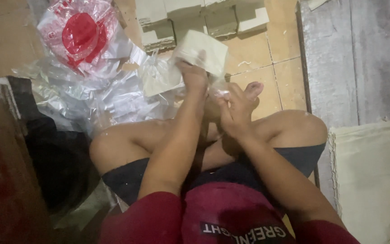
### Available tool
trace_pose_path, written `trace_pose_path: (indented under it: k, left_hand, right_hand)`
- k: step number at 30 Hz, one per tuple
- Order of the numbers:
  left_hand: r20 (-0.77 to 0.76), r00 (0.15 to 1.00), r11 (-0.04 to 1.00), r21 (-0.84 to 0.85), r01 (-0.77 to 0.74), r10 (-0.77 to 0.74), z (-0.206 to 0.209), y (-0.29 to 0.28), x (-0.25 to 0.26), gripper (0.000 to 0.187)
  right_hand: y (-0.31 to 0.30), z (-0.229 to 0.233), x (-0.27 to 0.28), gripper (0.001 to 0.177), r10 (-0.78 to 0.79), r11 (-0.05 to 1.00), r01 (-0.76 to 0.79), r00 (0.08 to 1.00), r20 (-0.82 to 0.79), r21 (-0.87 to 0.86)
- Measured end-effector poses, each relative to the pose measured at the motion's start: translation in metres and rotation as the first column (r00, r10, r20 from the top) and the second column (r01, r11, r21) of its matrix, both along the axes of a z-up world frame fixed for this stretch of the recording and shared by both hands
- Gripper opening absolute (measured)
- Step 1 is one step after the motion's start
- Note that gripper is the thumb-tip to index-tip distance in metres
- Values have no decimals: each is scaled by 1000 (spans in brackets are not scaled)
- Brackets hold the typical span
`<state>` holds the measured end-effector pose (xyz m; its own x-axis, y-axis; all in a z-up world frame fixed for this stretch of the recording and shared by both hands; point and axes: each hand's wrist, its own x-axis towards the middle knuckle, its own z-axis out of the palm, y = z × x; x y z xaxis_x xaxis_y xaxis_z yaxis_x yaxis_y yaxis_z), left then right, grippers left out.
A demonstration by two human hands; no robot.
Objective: The person picks up thin, rectangular light-colored sheets from a stack and places them into clear plastic bags by hand.
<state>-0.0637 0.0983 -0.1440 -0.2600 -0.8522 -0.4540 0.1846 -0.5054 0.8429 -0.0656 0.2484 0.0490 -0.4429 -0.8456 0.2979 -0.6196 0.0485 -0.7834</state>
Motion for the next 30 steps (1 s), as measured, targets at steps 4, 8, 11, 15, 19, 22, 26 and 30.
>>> trace_pose_path:
  k: [4,8,11,15,19,22,26,30]
  left_hand:
    - [220,949,971,-20,238,-228,-77,-8,-42,61]
    - [527,699,837,43,546,-483,-150,-21,-61,68]
    - [730,497,726,-2,687,-468,-55,-27,-27,38]
    - [600,514,677,63,733,-613,146,-32,6,90]
    - [598,488,652,77,754,-636,144,-61,24,69]
    - [990,81,364,-35,931,-112,104,-65,22,49]
    - [778,264,329,-79,941,-570,147,-53,24,21]
    - [882,65,65,-39,997,-466,210,-47,42,32]
  right_hand:
    - [3,-35,8,24,42,999,-19,873,487,-51]
    - [-11,-44,6,26,-115,993,93,612,783,73]
    - [-21,-84,-16,20,-318,942,231,371,873,245]
    - [-18,-95,-43,16,-399,901,309,316,861,304]
    - [-15,-59,-47,23,-385,913,301,416,824,276]
    - [-17,-42,-50,21,-351,935,230,464,814,272]
    - [-19,-32,-60,19,-386,923,232,536,751,308]
    - [-18,1,-64,25,-434,892,159,556,709,422]
